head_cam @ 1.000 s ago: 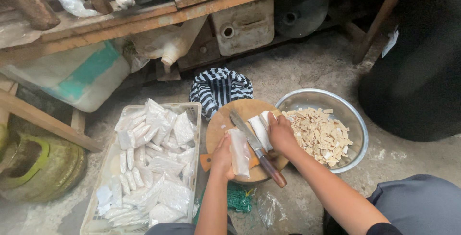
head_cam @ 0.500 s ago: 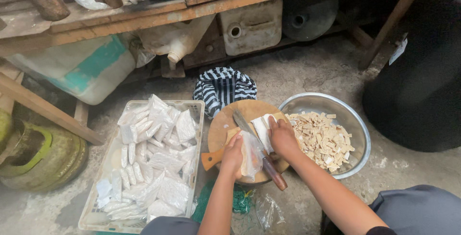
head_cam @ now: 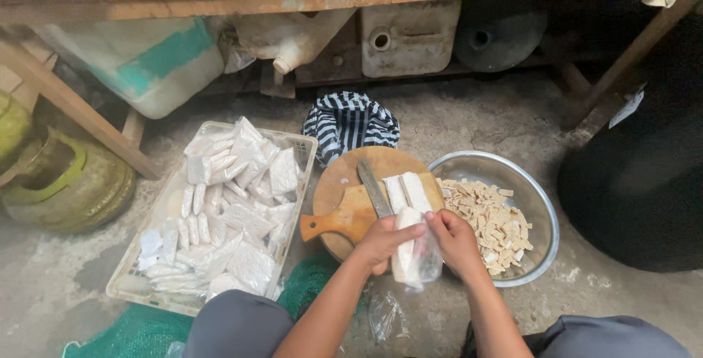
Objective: The person sits on the floor and slices white food blocks with a knife on a round wooden cutting board, cutting each block into small pieces that collect in a metal bowl. They unwrap plastic-wrapped blocks from a crate, place them on the board, and cut them one at a time.
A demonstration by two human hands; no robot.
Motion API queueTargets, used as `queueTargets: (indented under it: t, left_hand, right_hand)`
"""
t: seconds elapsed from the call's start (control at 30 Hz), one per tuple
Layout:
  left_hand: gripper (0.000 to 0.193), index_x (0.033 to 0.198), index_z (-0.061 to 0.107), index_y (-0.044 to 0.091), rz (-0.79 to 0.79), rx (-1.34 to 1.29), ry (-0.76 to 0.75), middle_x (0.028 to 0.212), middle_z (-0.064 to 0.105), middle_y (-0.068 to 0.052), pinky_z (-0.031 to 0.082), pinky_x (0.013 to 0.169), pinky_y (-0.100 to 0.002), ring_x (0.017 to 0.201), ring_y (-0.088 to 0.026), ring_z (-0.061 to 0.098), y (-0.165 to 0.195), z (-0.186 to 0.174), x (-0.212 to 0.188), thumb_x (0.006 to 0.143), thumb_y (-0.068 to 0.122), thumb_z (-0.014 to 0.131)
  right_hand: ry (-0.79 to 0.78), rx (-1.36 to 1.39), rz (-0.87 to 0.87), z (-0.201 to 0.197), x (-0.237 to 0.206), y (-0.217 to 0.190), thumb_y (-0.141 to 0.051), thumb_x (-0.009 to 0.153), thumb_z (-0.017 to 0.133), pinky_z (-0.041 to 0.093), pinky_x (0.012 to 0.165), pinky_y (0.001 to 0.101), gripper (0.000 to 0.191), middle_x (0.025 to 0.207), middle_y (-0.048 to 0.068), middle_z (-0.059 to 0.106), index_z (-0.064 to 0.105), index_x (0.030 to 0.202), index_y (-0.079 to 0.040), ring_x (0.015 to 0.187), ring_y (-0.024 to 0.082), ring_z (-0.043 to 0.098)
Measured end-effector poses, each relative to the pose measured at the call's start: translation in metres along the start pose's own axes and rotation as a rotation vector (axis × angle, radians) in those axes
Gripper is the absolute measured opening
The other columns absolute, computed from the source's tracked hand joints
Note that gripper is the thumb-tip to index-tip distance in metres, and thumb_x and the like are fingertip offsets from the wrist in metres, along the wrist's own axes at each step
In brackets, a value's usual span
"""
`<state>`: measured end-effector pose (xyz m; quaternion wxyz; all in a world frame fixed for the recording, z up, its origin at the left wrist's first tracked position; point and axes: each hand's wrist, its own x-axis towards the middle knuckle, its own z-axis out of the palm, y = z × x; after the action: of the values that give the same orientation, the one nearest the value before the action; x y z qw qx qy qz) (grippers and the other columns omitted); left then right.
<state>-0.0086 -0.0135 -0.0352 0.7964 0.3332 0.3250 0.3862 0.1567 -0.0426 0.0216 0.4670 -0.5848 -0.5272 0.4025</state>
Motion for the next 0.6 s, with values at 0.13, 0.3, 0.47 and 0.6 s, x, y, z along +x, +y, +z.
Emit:
queueTargets:
  t: [0.13,0.3,0.47,0.6]
  left_hand:
    - [0.036,0.119,0.06,0.003,0.091,-0.225,0.186,0.101,0.073,-0.019,0.062,0.084,-0.04,0.09,-0.028,0.075,0.01,-0.013,0.021,0.085,-0.002,0.071]
    - [0.027,0.115,0.058,0.002,0.041,-0.268,0.388,0.096,0.065,-0.014,0.061,0.073,-0.048,0.084,-0.031,0.069,0.045,-0.029,0.053,0.09,0.004,0.068]
    - [0.051,0.123,0.059,-0.006,-0.028,0.511,0.478,0.107,0.072,-0.021,0.06,0.066,-0.054,0.091,-0.036,0.075,0.064,-0.001,0.069,0.073,0.004,0.066]
    - [0.082,0.138,0.044,-0.007,-0.144,1.042,0.682,0.129,0.063,-0.026,0.063,0.087,-0.046,0.113,-0.034,0.069,0.066,0.009,0.083,0.073,0.023,0.084]
  right_hand:
    - [0.193,0.27,0.064,-0.021,-0.008,0.01,-0.026,0.102,0.062,0.045,0.061,0.0243,0.024,0.077,-0.002,0.066,0.067,0.088,-0.006,0.068,0.006,0.055]
    - [0.316,0.629,0.263,-0.059,-0.011,0.002,-0.023,0.089,0.073,0.049,0.057,0.0343,0.016,0.074,0.001,0.06,0.06,0.089,-0.014,0.062,0.014,0.056]
    - [-0.119,-0.379,0.378,-0.02,-0.037,-0.004,-0.036,0.074,0.089,0.052,0.071,0.0349,0.033,0.078,0.009,0.071,0.069,0.084,-0.012,0.074,0.019,0.064]
    - [-0.571,-0.856,0.261,0.036,-0.078,-0.021,-0.039,0.079,0.086,0.054,0.099,0.0432,0.059,0.115,0.02,0.071,0.061,0.13,-0.022,0.111,0.035,0.069]
